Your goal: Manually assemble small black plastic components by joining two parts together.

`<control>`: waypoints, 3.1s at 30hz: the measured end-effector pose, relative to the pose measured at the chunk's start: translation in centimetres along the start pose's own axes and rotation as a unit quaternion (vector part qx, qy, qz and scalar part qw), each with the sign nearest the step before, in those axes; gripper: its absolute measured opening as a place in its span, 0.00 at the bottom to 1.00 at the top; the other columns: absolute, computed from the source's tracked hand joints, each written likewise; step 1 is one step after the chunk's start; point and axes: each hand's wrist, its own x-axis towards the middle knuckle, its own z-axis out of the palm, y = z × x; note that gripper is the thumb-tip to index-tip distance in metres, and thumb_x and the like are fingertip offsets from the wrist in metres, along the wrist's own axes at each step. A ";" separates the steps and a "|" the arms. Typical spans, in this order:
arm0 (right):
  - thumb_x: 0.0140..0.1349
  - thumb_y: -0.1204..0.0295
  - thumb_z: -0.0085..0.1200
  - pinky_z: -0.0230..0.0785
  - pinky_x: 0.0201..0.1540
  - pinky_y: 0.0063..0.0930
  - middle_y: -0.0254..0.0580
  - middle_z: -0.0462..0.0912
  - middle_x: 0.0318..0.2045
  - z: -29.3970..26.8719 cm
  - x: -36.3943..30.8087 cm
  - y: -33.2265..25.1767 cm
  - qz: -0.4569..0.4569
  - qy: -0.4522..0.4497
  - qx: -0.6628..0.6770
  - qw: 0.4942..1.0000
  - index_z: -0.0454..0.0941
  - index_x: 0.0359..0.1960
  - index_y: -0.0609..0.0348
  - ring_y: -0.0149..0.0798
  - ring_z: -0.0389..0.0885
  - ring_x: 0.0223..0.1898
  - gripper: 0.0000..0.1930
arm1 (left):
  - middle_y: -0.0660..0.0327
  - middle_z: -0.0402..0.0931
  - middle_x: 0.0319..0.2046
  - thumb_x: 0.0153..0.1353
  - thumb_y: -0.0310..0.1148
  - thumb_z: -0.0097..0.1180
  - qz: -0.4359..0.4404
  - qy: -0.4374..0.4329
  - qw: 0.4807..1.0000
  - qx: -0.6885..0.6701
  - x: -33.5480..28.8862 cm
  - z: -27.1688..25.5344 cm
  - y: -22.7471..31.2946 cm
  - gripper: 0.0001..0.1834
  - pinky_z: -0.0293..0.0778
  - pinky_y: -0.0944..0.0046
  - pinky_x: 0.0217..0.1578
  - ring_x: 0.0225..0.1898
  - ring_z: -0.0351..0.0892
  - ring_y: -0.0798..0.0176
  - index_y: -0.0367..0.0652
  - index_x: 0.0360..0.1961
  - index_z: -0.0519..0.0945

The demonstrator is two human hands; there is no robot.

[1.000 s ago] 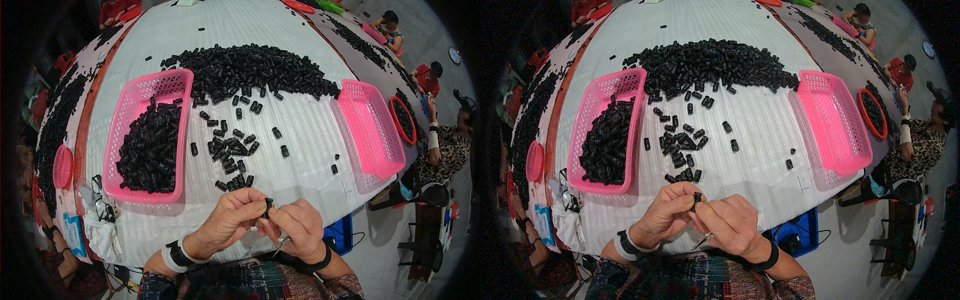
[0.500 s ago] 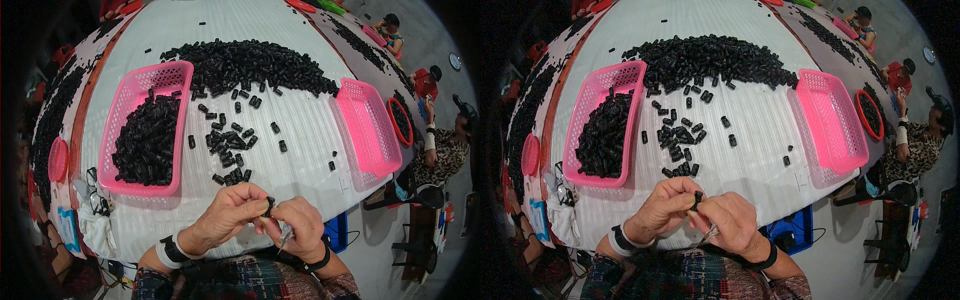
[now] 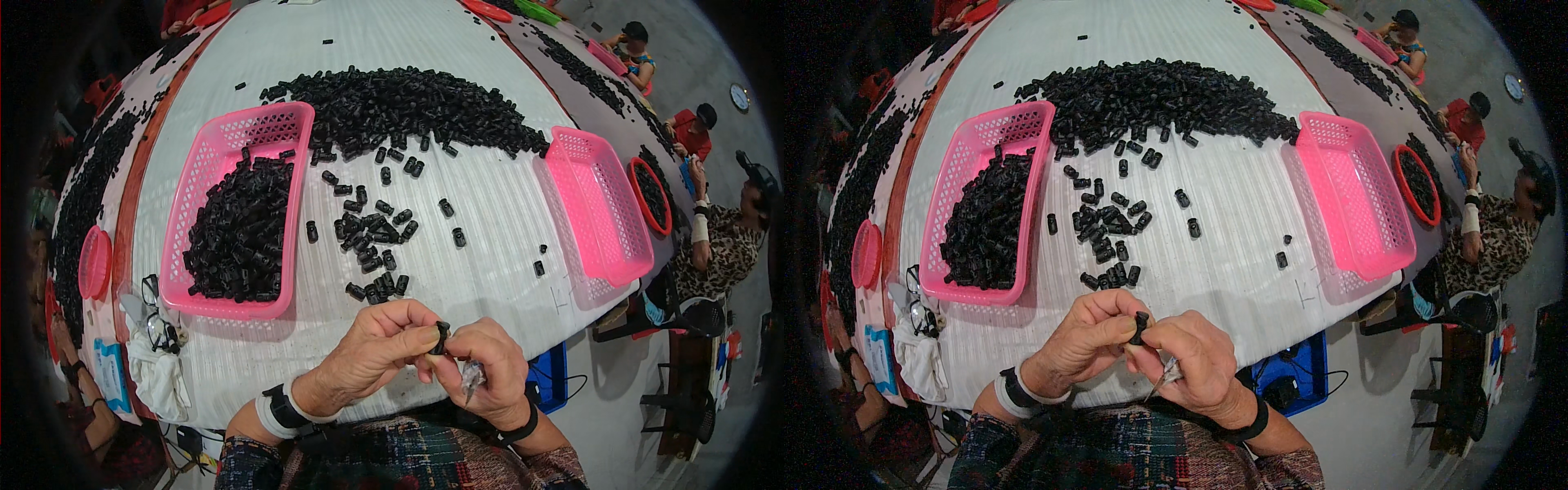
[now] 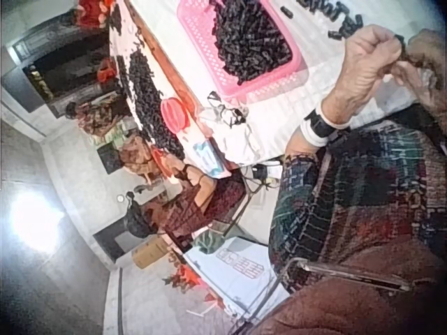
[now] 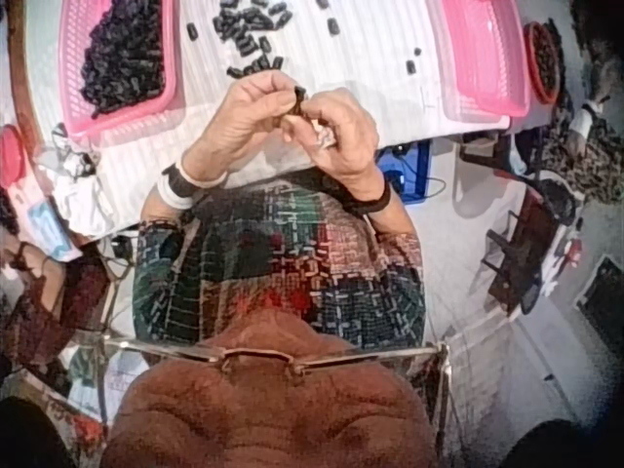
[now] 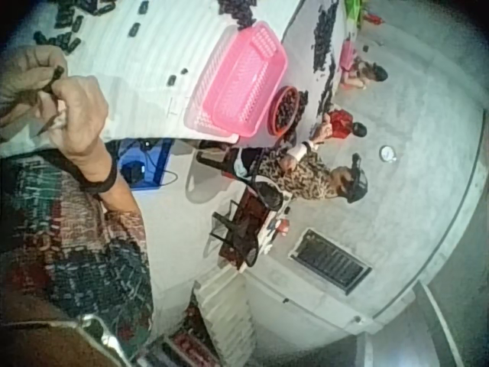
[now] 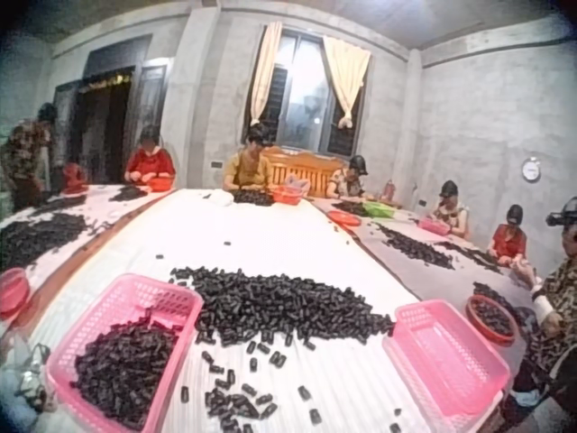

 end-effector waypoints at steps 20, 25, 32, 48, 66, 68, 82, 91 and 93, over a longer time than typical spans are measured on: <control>0.56 0.73 0.49 0.63 0.24 0.28 0.42 0.71 0.20 -1.9 0.3 1.5 0.164 -0.109 0.108 0.975 0.71 0.28 0.64 0.40 0.71 0.22 0.06 | 0.60 0.73 0.25 0.59 0.32 0.51 -0.029 0.016 0.999 -0.031 0.4 -0.1 -0.5 0.09 0.74 0.70 0.24 0.23 0.72 0.72 0.35 0.33 0.73; 0.57 0.75 0.48 0.61 0.22 0.31 0.43 0.70 0.18 -1.7 0.4 1.8 0.160 -0.121 0.046 0.978 0.71 0.23 0.65 0.42 0.69 0.20 0.07 | 0.59 0.73 0.25 0.59 0.31 0.50 -0.033 0.001 0.999 -0.034 0.5 0.0 -0.5 0.08 0.74 0.70 0.24 0.23 0.72 0.72 0.35 0.33 0.72; 0.56 0.73 0.50 0.61 0.22 0.32 0.42 0.70 0.18 -1.6 0.4 2.1 0.154 -0.140 0.016 0.978 0.71 0.23 0.63 0.42 0.69 0.19 0.07 | 0.59 0.73 0.25 0.60 0.30 0.49 -0.032 0.003 0.999 -0.033 0.5 -0.1 -0.6 0.08 0.74 0.71 0.24 0.23 0.72 0.72 0.34 0.34 0.72; 0.55 0.72 0.52 0.61 0.20 0.32 0.40 0.69 0.16 -1.2 -0.1 2.8 0.112 -0.137 -0.057 0.983 0.71 0.21 0.61 0.41 0.69 0.18 0.08 | 0.60 0.71 0.25 0.60 0.30 0.48 -0.039 0.004 0.997 -0.059 0.9 -0.8 -1.1 0.08 0.74 0.71 0.23 0.23 0.71 0.72 0.34 0.34 0.72; 0.57 0.74 0.49 0.61 0.21 0.32 0.43 0.70 0.17 -1.1 0.2 3.1 0.168 -0.120 0.005 0.978 0.71 0.22 0.64 0.43 0.69 0.19 0.08 | 0.62 0.70 0.24 0.61 0.32 0.47 -0.044 0.023 0.996 -0.069 1.2 -0.8 -0.7 0.08 0.70 0.70 0.23 0.24 0.67 0.73 0.37 0.33 0.71; 0.57 0.73 0.49 0.61 0.20 0.32 0.43 0.70 0.17 -0.8 0.0 3.4 0.163 -0.119 -0.001 0.980 0.71 0.22 0.63 0.42 0.70 0.18 0.08 | 0.62 0.70 0.25 0.61 0.32 0.47 -0.045 0.022 0.996 -0.074 1.2 -0.8 -0.8 0.08 0.70 0.70 0.23 0.24 0.67 0.73 0.37 0.33 0.71; 0.56 0.71 0.51 0.62 0.19 0.32 0.41 0.70 0.16 -0.4 -0.5 3.8 0.140 -0.130 -0.066 0.979 0.70 0.21 0.61 0.41 0.71 0.18 0.08 | 0.62 0.70 0.25 0.61 0.32 0.47 -0.054 0.038 0.995 -0.081 1.5 -1.3 -1.3 0.09 0.71 0.71 0.22 0.23 0.67 0.73 0.36 0.33 0.71; 0.58 0.70 0.47 0.62 0.21 0.31 0.42 0.70 0.19 -0.7 -0.9 4.1 0.075 -0.199 -0.095 0.973 0.70 0.23 0.62 0.42 0.71 0.20 0.09 | 0.62 0.70 0.25 0.61 0.32 0.48 -0.061 0.080 0.990 -0.099 2.0 -1.4 -1.4 0.09 0.70 0.69 0.21 0.23 0.67 0.71 0.36 0.34 0.72; 0.59 0.68 0.46 0.63 0.22 0.28 0.43 0.70 0.21 -1.5 -0.8 3.9 0.288 -0.091 0.093 0.949 0.71 0.26 0.63 0.39 0.70 0.20 0.10 | 0.61 0.71 0.25 0.61 0.32 0.48 -0.053 0.072 0.991 -0.098 2.0 -1.8 -1.3 0.08 0.71 0.69 0.22 0.23 0.68 0.71 0.36 0.34 0.72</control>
